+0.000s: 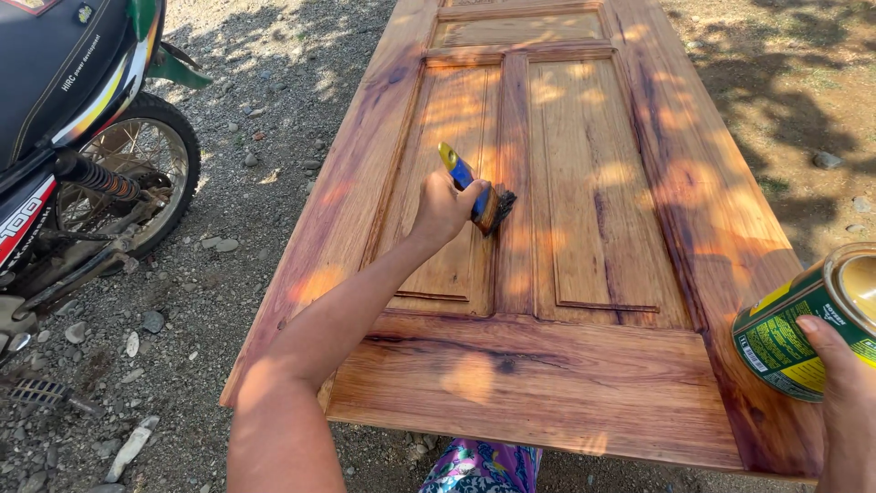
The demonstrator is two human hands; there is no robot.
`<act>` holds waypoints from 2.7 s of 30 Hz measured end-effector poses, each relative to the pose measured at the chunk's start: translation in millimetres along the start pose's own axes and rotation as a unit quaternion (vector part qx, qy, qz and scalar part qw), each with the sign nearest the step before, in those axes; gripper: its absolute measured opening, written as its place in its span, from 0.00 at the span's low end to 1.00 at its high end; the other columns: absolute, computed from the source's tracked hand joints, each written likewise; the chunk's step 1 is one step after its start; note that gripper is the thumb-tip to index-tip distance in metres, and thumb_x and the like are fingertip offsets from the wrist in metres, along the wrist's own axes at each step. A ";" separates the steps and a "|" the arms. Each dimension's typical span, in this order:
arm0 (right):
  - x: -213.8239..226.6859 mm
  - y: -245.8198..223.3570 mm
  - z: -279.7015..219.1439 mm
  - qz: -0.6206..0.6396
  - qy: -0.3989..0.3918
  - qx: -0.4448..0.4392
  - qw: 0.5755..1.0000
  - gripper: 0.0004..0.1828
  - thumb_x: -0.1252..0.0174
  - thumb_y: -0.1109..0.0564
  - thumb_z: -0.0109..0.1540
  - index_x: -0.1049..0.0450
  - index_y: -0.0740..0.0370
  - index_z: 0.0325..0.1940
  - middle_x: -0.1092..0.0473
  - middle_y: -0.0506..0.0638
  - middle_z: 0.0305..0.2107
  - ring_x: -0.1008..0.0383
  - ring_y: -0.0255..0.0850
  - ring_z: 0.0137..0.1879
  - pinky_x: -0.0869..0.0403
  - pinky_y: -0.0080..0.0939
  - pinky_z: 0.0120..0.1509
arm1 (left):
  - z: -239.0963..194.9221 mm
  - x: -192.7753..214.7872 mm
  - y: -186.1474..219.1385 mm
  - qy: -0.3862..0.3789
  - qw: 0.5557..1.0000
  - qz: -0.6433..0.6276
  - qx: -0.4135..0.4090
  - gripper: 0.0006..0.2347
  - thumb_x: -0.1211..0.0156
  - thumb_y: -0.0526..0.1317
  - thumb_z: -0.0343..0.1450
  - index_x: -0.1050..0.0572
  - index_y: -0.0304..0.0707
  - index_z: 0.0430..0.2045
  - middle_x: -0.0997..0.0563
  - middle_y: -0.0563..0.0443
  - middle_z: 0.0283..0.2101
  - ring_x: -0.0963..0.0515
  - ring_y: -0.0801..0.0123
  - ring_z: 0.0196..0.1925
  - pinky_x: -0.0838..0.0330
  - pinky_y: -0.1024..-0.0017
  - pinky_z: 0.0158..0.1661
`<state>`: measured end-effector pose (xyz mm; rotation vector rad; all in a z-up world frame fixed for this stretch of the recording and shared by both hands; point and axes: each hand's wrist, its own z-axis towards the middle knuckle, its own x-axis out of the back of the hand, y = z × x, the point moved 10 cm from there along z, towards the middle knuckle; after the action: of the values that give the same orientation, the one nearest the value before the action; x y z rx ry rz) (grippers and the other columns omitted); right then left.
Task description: The person applies wood stain to a paneled wooden door laid flat outdoors, using a wide brush to coat the panels and rails while holding the stain can in the other hand. They periodically dip the brush back into the can and work across different sections of the door.
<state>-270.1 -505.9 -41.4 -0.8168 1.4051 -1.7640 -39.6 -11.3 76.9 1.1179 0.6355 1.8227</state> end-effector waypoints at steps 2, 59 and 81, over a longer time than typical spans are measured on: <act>0.1 -2.0 -1.8 0.003 0.010 -0.005 1.000 0.14 0.37 0.56 0.70 0.27 0.64 0.57 0.24 0.51 0.47 0.24 0.38 0.53 0.26 0.39 0.61 | -9.4 9.1 18.3 -0.058 0.997 -0.019 0.057 0.08 0.32 0.37 0.71 0.25 0.34 0.26 0.21 0.52 0.22 0.22 0.75 0.22 0.27 0.72 0.23; -11.3 -123.5 -31.3 0.005 0.071 0.215 0.974 0.30 0.27 0.70 0.58 0.33 0.71 0.61 0.27 0.55 0.54 0.22 0.39 0.56 0.22 0.35 0.66 | -141.3 64.1 37.9 0.031 0.801 -0.530 0.278 0.06 0.36 0.38 0.72 0.25 0.37 0.35 0.18 0.49 0.35 0.17 0.70 0.36 0.17 0.73 0.38; -11.4 -88.1 -17.0 0.021 0.052 0.115 0.992 0.23 0.33 0.67 0.63 0.28 0.65 0.61 0.25 0.52 0.52 0.21 0.39 0.53 0.20 0.36 0.62 | 6.7 73.6 115.0 -0.073 0.808 -0.582 0.057 0.11 0.35 0.40 0.71 0.25 0.34 0.42 0.18 0.48 0.40 0.16 0.66 0.44 0.15 0.65 0.47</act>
<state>-291.4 -475.1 41.0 -0.5763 1.2455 -1.9152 -96.7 -2.4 200.8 0.6353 1.0358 0.6266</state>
